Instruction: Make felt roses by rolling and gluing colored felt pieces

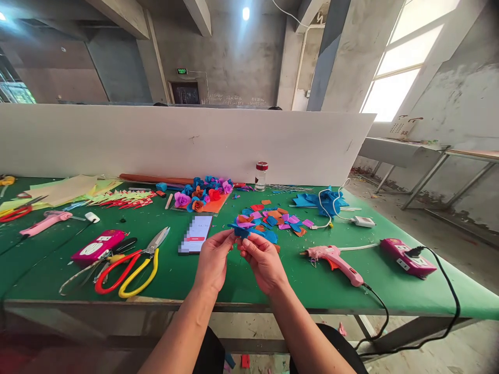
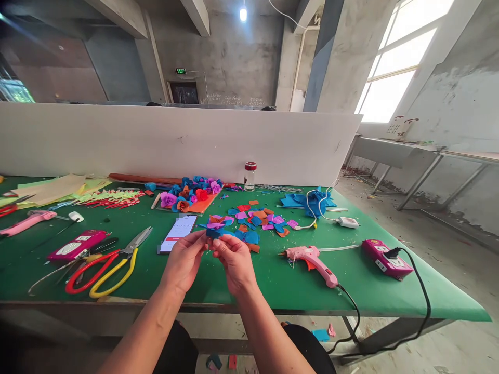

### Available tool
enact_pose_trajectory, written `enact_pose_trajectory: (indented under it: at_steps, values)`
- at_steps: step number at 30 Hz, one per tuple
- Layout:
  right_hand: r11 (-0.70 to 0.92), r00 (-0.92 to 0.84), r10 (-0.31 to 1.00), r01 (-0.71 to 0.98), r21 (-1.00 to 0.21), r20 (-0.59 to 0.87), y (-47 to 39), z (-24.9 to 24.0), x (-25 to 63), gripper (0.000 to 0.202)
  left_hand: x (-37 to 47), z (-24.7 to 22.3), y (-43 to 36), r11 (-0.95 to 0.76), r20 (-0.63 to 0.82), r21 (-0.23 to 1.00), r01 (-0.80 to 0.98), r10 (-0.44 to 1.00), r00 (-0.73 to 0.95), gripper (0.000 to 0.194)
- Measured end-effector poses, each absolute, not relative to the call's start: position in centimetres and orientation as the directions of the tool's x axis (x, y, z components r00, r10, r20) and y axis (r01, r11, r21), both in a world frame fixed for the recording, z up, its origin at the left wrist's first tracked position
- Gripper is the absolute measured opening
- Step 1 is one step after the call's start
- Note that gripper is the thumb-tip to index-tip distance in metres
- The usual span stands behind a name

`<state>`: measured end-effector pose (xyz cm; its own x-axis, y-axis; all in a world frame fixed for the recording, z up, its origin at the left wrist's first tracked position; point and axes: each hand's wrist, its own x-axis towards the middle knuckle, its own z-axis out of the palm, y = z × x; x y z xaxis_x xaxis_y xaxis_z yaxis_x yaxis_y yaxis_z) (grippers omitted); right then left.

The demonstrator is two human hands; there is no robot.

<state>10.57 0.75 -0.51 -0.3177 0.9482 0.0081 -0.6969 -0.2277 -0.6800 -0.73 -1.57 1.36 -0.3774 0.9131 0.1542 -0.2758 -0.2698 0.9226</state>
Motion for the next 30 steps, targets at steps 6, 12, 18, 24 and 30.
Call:
enact_pose_trajectory:
  at_steps: [6, 12, 18, 24, 30]
  values:
    - [-0.198, -0.307, 0.951, -0.688, -0.699, 0.033, 0.7, -0.7, 10.5, 0.031, -0.8, 1.3, -1.6, -0.292, 0.161, 0.888, -0.355, 0.921, -0.354, 0.031]
    - [-0.203, -0.308, 0.951, -0.682, -0.703, 0.024, 0.5, -0.1, 10.6, 0.034, -0.5, 1.5, -1.6, -0.308, 0.173, 0.871, -0.383, 0.921, -0.348, 0.028]
    - [-0.187, -0.315, 0.948, -0.668, -0.72, 0.046, 0.3, 0.3, 10.7, 0.032, -0.4, 1.4, -1.5, -0.306, 0.159, 0.863, -0.401, 0.92, -0.359, 0.027]
    - [-0.191, -0.323, 0.945, -0.666, -0.721, 0.047, 0.3, 0.2, 10.8, 0.033, -0.4, 1.2, -1.5, -0.304, 0.146, 0.858, -0.414, 0.917, -0.371, 0.028]
    - [-0.185, -0.328, 0.943, -0.667, -0.722, 0.061, 0.3, 0.2, 10.9, 0.033, -0.5, 1.3, -1.7, -0.31, 0.164, 0.863, -0.399, 0.919, -0.36, 0.027]
